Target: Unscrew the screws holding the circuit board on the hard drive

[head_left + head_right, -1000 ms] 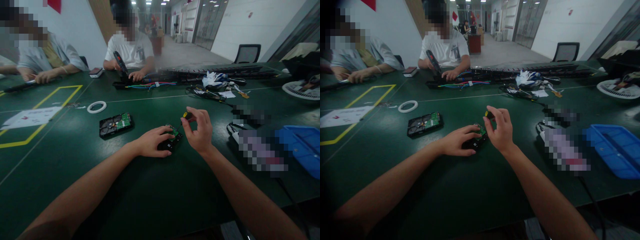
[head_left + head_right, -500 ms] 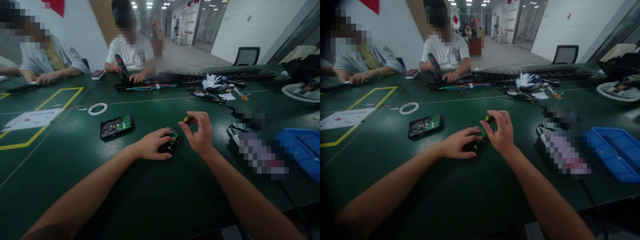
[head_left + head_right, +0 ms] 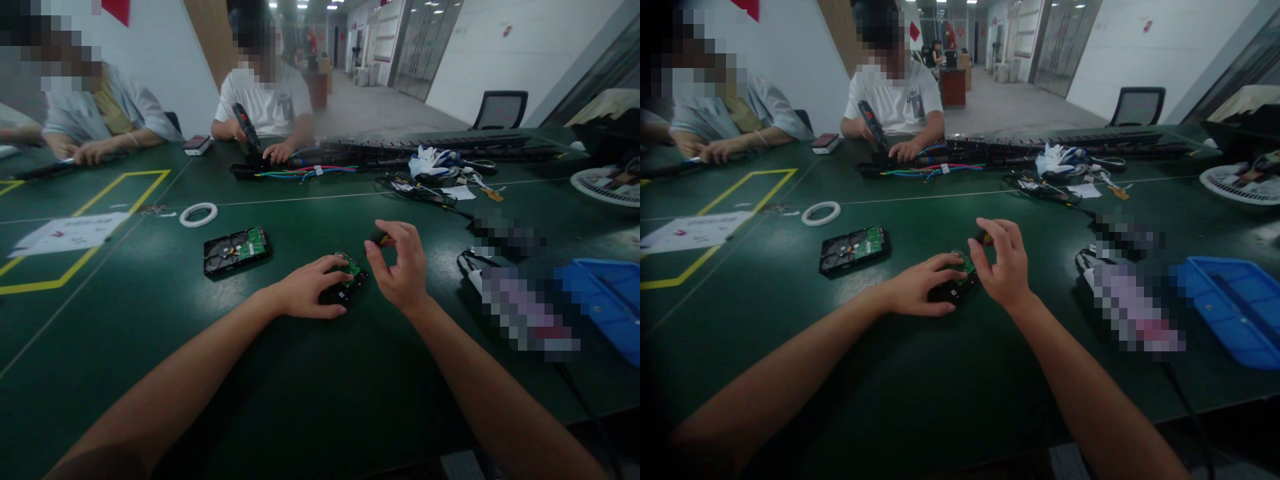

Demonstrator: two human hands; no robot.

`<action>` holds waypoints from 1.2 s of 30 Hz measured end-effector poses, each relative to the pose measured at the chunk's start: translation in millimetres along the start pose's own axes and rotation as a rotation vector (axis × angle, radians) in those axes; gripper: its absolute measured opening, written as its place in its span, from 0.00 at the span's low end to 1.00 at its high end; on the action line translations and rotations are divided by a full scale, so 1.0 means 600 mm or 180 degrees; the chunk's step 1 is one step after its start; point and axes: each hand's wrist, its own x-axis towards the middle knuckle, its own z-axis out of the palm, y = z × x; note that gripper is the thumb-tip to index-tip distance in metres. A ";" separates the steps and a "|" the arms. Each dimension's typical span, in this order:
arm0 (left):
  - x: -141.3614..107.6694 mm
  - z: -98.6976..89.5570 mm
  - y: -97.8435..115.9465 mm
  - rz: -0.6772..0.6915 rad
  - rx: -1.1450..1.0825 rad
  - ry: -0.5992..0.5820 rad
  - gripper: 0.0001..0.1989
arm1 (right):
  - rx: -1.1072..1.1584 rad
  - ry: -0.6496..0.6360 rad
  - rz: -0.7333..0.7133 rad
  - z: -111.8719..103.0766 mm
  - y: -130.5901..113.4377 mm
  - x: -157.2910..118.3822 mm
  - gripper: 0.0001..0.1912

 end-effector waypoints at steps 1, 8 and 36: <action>0.000 0.000 0.000 0.0006 -0.0018 0.0010 0.35 | -0.0054 0.0050 -0.0016 -0.001 0.000 0.001 0.23; 0.001 -0.001 -0.002 0.0038 0.0017 -0.0030 0.35 | -0.0120 0.0065 0.0029 -0.002 0.007 -0.001 0.24; -0.001 0.000 -0.001 -0.0026 0.0063 -0.0052 0.35 | 0.0103 -0.0254 -0.0023 -0.008 -0.007 0.004 0.27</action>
